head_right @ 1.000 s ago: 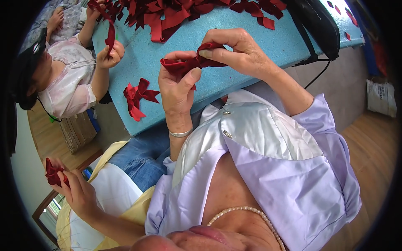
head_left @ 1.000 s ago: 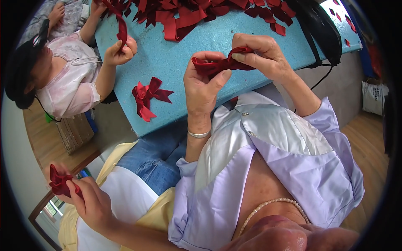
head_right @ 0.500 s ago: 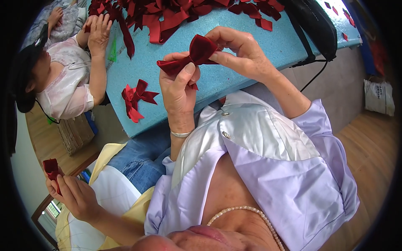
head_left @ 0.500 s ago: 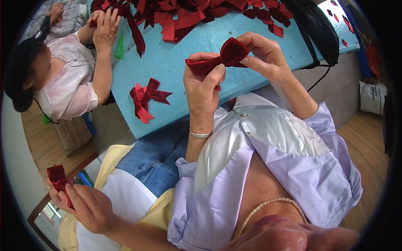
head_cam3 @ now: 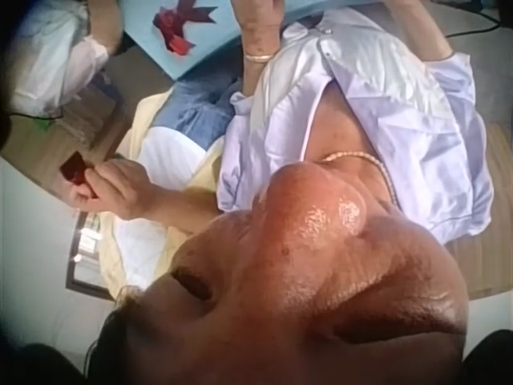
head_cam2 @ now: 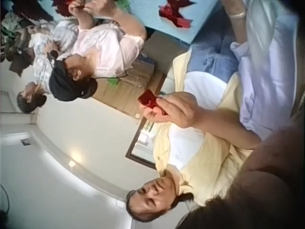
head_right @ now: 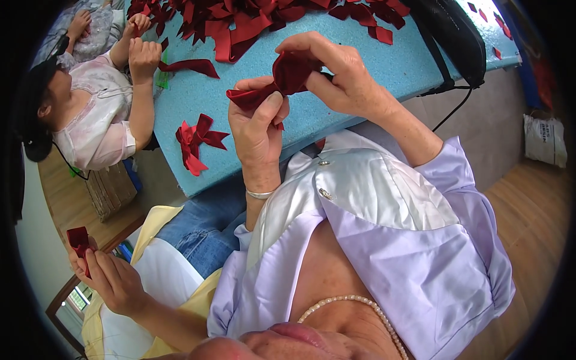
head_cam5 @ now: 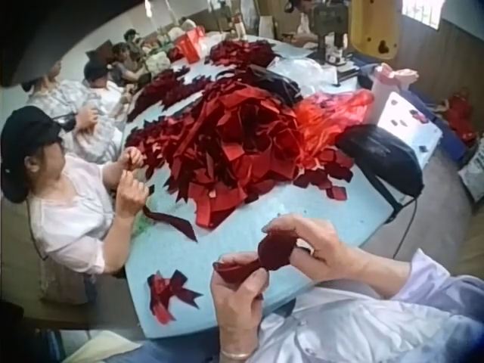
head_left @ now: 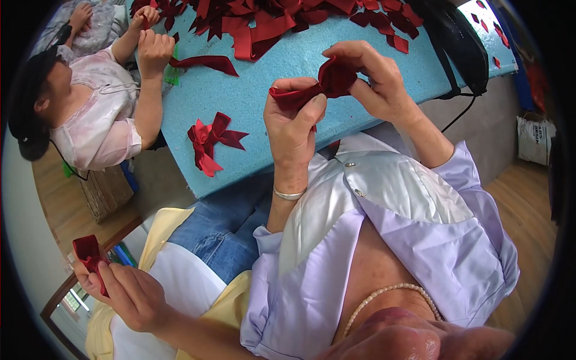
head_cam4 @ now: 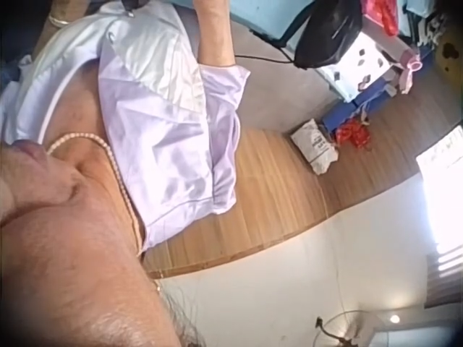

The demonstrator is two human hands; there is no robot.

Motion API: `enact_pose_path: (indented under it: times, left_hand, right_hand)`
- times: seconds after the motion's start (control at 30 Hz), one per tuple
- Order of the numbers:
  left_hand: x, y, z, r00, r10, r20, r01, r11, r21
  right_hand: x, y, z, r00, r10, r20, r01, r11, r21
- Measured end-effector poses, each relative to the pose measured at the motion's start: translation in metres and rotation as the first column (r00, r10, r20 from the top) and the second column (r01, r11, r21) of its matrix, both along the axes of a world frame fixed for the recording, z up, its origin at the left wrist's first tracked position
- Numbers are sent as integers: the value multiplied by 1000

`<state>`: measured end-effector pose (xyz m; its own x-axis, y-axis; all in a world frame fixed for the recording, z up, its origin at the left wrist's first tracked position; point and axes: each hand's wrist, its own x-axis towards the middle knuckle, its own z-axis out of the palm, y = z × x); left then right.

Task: Assembling and inspecting red fabric ribbon bows by hand.

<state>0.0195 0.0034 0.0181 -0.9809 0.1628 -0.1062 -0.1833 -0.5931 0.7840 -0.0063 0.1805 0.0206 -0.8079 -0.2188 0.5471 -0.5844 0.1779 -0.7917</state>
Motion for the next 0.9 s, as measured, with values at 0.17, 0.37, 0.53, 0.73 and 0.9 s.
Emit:
enact_pose_path:
  times: [0.17,0.37,0.53,0.73,0.9]
  left_hand:
    - [2,2,2,1000,-21,12,21,998,-56]
    - [4,4,3,999,-34,8,34,998,-50]
    - [1,1,8,998,-44,51,43,999,22]
    - [6,4,-1,999,3,43,1,995,-100]
    - [5,2,-3,999,-1,55,5,997,-77]
  right_hand:
    - [-3,-4,0,967,-52,-249,74,994,81]
    - [-7,-4,1,927,-150,-343,220,960,174]
    - [-4,-6,-2,948,-159,-277,212,961,175]
    - [3,-5,-4,978,-159,-134,191,940,282]
    - [3,-11,-3,983,-171,-70,180,970,163]
